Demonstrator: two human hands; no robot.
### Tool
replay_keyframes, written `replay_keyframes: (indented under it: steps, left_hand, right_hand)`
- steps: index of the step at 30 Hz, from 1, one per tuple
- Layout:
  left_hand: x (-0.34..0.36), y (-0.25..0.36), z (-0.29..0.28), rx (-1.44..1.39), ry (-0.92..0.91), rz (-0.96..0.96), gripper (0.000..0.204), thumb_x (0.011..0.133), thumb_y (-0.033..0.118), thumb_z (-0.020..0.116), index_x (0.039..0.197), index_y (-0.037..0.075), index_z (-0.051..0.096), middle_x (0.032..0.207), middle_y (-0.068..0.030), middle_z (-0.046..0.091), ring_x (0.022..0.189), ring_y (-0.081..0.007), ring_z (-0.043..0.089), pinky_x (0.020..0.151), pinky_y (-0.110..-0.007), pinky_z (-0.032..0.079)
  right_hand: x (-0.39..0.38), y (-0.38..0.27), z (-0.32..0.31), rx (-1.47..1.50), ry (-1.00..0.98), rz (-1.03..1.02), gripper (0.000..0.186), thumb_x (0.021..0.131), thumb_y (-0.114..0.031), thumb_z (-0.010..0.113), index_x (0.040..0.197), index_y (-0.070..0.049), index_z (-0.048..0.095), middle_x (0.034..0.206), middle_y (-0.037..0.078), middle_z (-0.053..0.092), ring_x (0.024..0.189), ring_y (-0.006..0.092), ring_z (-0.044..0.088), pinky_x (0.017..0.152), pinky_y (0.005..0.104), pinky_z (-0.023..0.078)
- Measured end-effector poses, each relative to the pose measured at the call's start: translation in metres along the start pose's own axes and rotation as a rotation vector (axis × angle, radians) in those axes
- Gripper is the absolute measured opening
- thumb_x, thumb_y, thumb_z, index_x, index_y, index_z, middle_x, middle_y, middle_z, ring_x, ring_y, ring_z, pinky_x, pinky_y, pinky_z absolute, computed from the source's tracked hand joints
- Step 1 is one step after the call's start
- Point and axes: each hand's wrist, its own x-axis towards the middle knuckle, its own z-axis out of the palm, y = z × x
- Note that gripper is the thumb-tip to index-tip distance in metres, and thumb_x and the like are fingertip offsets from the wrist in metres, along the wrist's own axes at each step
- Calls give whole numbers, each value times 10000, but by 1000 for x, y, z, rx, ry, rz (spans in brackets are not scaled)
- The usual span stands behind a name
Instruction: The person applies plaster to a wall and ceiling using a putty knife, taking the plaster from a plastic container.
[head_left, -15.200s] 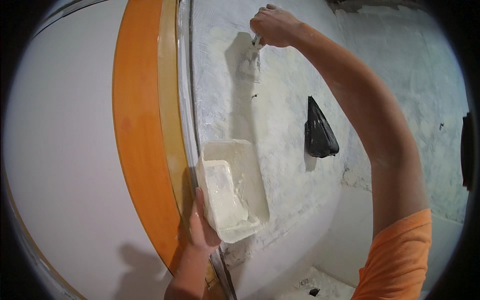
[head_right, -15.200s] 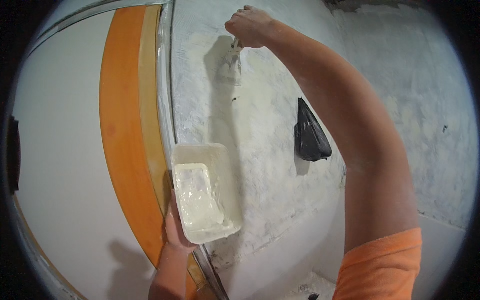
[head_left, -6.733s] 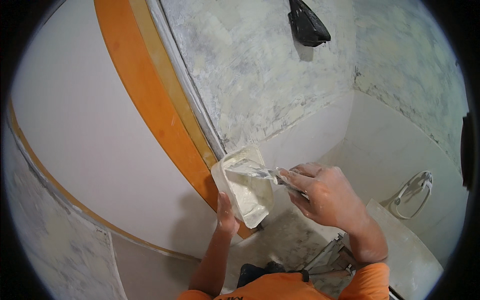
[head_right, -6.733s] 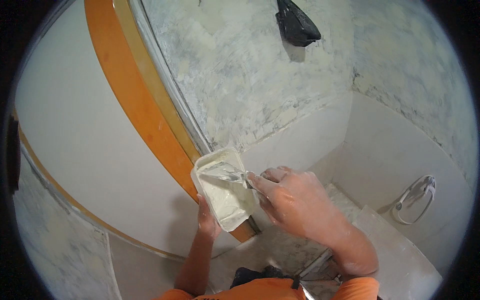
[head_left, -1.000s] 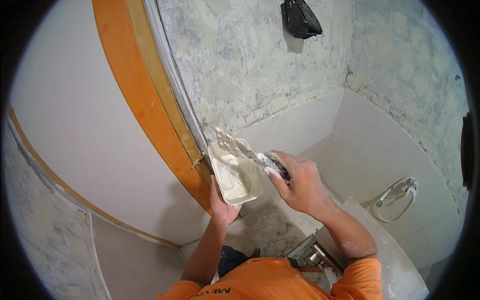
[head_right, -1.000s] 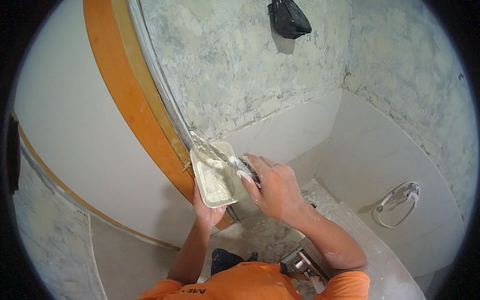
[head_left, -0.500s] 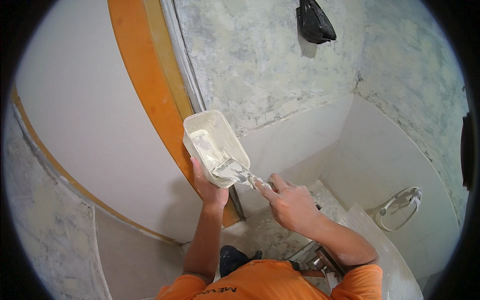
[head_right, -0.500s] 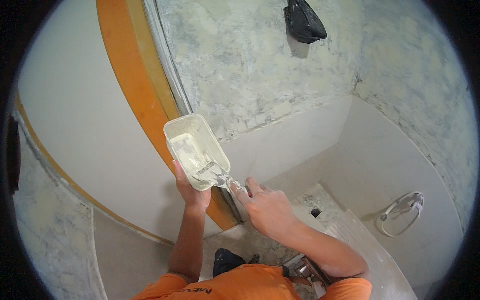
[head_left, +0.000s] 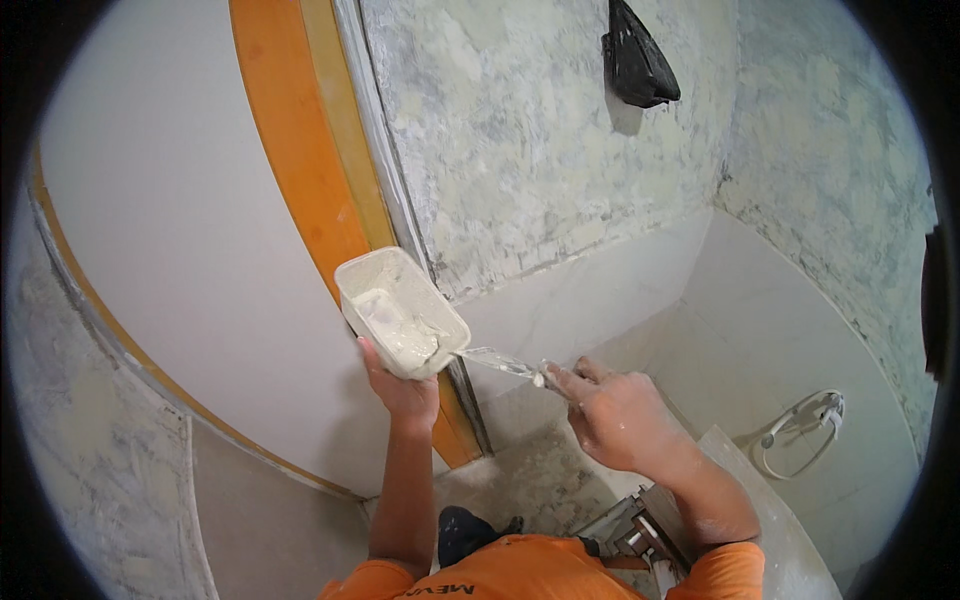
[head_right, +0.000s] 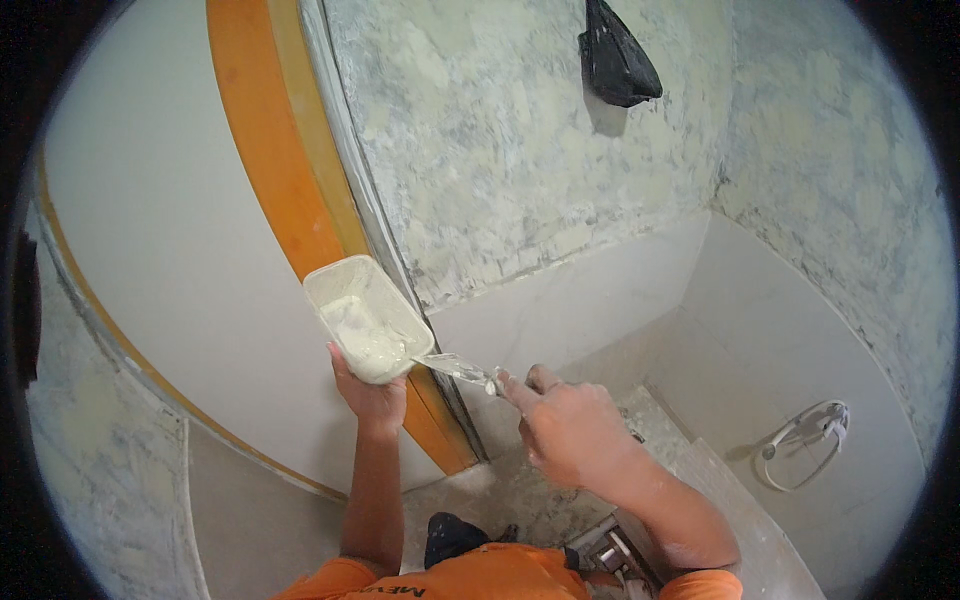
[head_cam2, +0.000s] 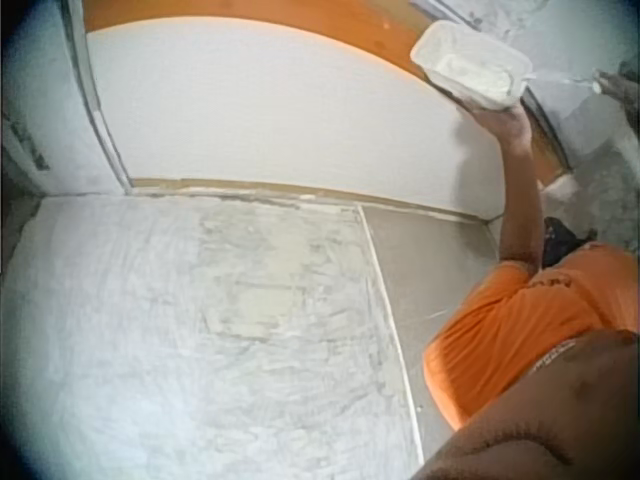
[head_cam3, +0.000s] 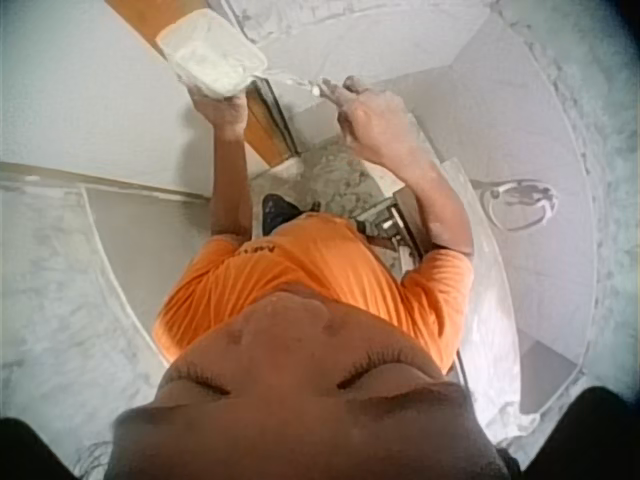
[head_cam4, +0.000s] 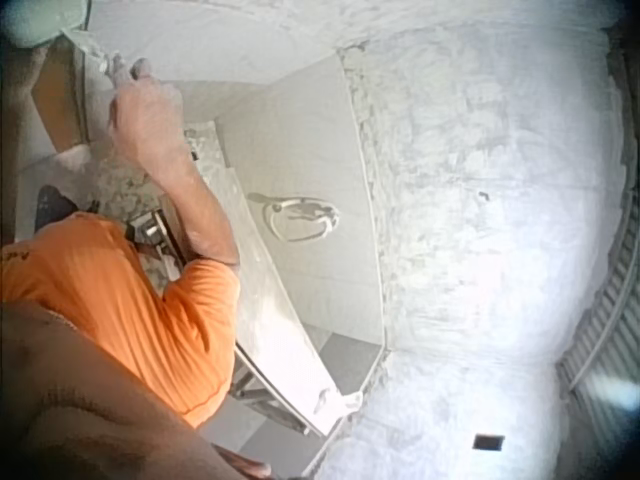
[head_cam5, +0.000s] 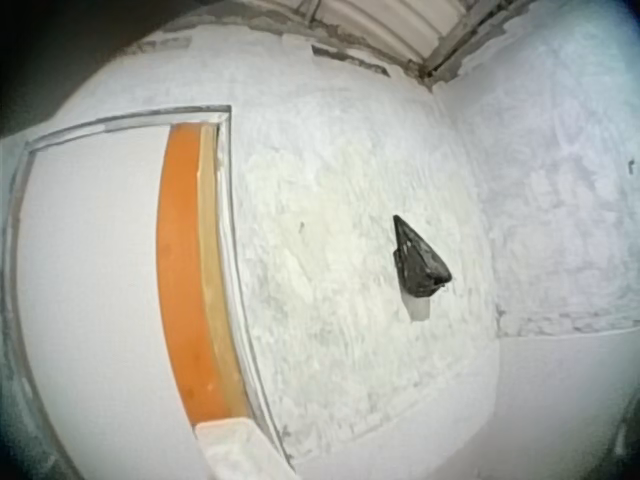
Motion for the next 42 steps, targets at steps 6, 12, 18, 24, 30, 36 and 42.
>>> replay_keyframes:
  steps: [6, 12, 18, 24, 30, 36, 42]
  left_hand:
    - [-12, 2, -21, 208, -61, -197, 724, 1029, 567, 412, 1497, 18, 352, 1436, -137, 508, 1309, -283, 523, 1082, -457, 446]
    - [-25, -15, -27, 348, -106, -388, 766, 998, 590, 477, 1492, 14, 367, 1407, -167, 535, 1249, -304, 574, 1060, -456, 470]
    - [-41, -32, -17, 231, -115, -504, 741, 991, 594, 495, 1471, 36, 409, 1388, -151, 549, 1253, -282, 571, 1058, -452, 467]
    - [-62, -54, -6, 241, -42, -671, 695, 1019, 587, 433, 1468, 56, 429, 1361, -139, 572, 1235, -286, 569, 1061, -462, 441]
    - [-37, -57, -14, 87, -14, -418, 671, 1029, 557, 428, 1478, 58, 428, 1384, -144, 564, 1251, -311, 561, 1069, -480, 441]
    - [-33, -43, -22, 135, 14, -443, 698, 1022, 569, 424, 1495, 56, 396, 1414, -146, 536, 1262, -317, 558, 1071, -487, 452]
    - [-28, -47, -23, 128, -4, -338, 722, 1018, 580, 425, 1508, 53, 370, 1420, -152, 526, 1271, -326, 550, 1081, -481, 447]
  right_hand:
    - [-6, 6, -31, 262, 215, 9, 491, 787, -61, 692, 1267, -10, 602, 922, 202, 646, 770, 406, 650, 706, 484, 520]
    - [-9, 1, -42, 432, 199, 103, 339, 841, -52, 678, 1170, 18, 641, 970, 211, 664, 769, 398, 649, 709, 458, 520]
    - [-12, 0, -33, 357, 327, -45, 318, 846, -41, 665, 1152, 36, 627, 1015, 217, 663, 822, 415, 652, 740, 451, 531]
    - [-5, -6, 18, -3, 180, 2, 510, 817, -23, 601, 1318, 34, 529, 1285, 219, 603, 1022, 413, 650, 859, 440, 561]
    - [-2, -20, 42, -38, 100, -224, 512, 779, -35, 640, 1263, 91, 534, 1126, 222, 631, 948, 386, 669, 793, 426, 577]
    - [0, 9, 9, 206, 200, -209, 507, 771, -58, 695, 1246, 57, 560, 1136, 215, 636, 930, 406, 660, 778, 473, 553]
    - [-3, 16, -13, 336, 252, -38, 381, 836, -61, 661, 1201, 36, 616, 1029, 231, 666, 804, 416, 662, 709, 475, 534]
